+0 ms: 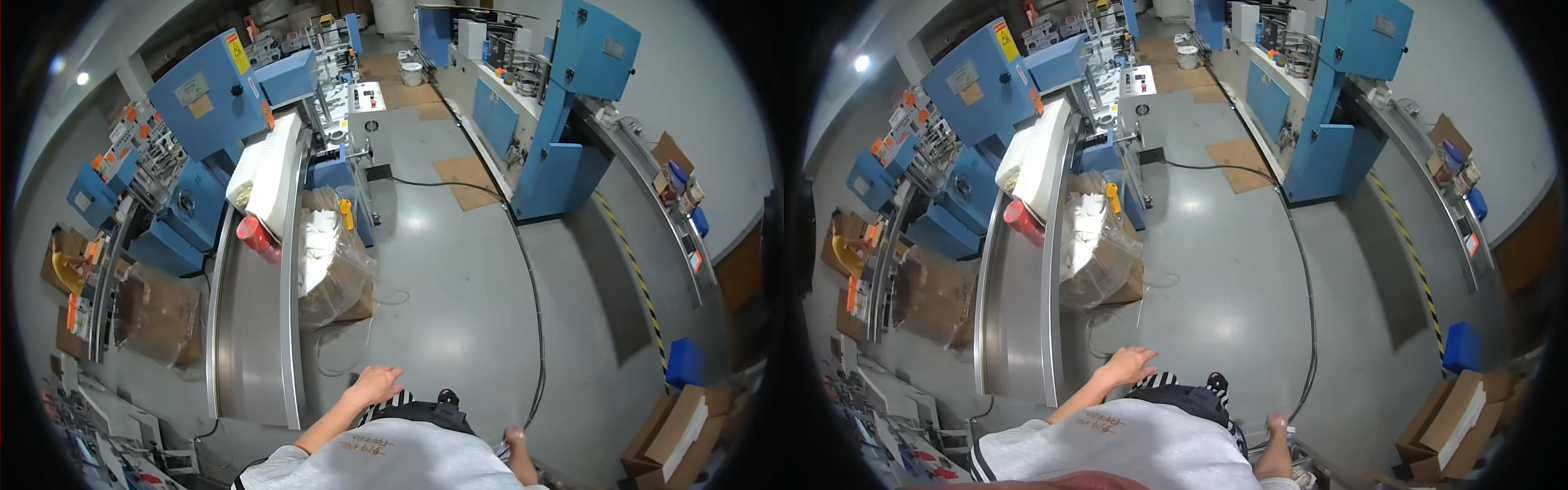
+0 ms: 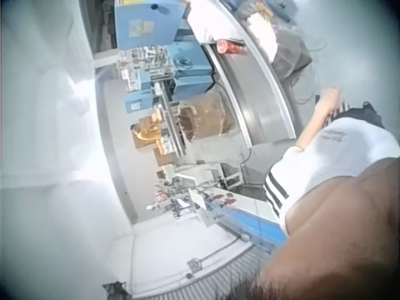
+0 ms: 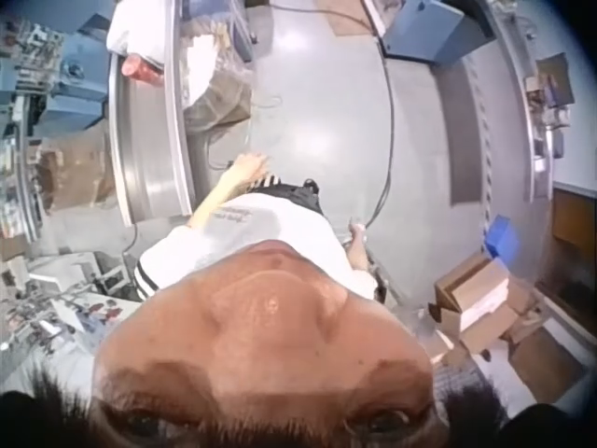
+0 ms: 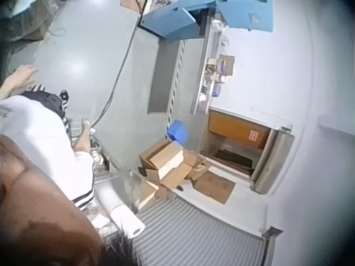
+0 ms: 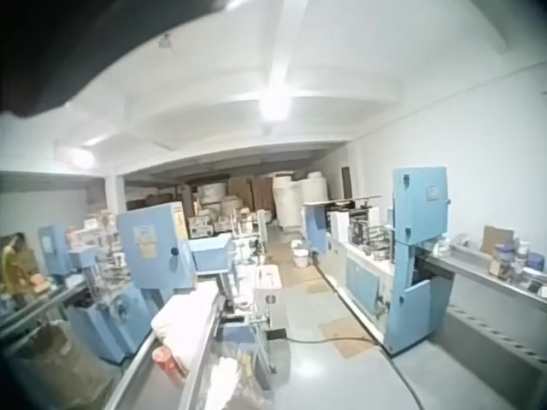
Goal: Taking stacks of paper napkins from a production machine and placing them onto a conveyor belt for packaging.
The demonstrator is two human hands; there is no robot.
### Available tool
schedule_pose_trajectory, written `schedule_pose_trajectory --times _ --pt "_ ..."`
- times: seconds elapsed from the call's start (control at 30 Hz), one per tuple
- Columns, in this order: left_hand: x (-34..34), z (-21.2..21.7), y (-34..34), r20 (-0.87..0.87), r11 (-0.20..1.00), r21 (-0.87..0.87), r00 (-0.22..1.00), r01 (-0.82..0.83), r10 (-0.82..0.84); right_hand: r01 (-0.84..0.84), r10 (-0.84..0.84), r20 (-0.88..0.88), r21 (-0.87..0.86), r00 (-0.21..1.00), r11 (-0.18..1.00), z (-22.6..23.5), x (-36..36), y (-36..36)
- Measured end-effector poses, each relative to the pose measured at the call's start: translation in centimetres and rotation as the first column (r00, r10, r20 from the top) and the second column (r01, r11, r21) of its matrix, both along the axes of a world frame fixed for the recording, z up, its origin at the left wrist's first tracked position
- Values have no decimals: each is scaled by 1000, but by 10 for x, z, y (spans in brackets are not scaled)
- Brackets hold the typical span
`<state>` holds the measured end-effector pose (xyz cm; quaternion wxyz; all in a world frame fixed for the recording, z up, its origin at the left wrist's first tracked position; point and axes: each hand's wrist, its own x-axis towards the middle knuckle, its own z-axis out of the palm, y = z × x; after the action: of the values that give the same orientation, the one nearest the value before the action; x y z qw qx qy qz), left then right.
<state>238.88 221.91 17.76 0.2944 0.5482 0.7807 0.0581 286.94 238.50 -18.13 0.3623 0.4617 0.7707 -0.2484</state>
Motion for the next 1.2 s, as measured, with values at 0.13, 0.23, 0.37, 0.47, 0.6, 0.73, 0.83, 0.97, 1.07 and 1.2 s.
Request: schedule_pose_trajectory --times 0.13,0.23,0.37,0.47,0.6,0.73,0.83,0.97,1.07,1.2 --pt "-9 9 21 91 997 -38 993 -74 78 799 -889 -377 -434 260 417 84 -161 106" --pt "-23 3 25 80 982 70 983 -174 168 722 -878 -395 -521 269 456 86 -234 149" --pt "-59 -5 18 87 923 100 928 -371 363 482 -822 -252 -708 510 516 54 -322 178" --pt "-89 -19 0 102 868 71 869 -492 484 390 -717 -202 -725 667 567 58 -405 165" --pt "-120 -28 13 539 712 112 645 -693 542 123 -364 -212 -693 907 710 104 -502 159" --pt "-142 -46 30 722 762 48 550 -646 420 -166 -143 -426 -608 894 776 137 -604 168" --pt "-150 -68 27 669 786 90 622 -611 407 -404 17 -599 -518 800 754 198 -680 160" --pt "-164 -48 22 671 631 116 529 -767 519 -685 265 -885 -79 382 724 303 -762 119" --pt "-174 -43 30 685 500 64 402 -864 607 -742 231 -971 106 68 662 363 -812 81" --pt "-187 -46 39 587 -19 210 110 -977 802 -771 184 -907 420 -380 478 416 -859 19"
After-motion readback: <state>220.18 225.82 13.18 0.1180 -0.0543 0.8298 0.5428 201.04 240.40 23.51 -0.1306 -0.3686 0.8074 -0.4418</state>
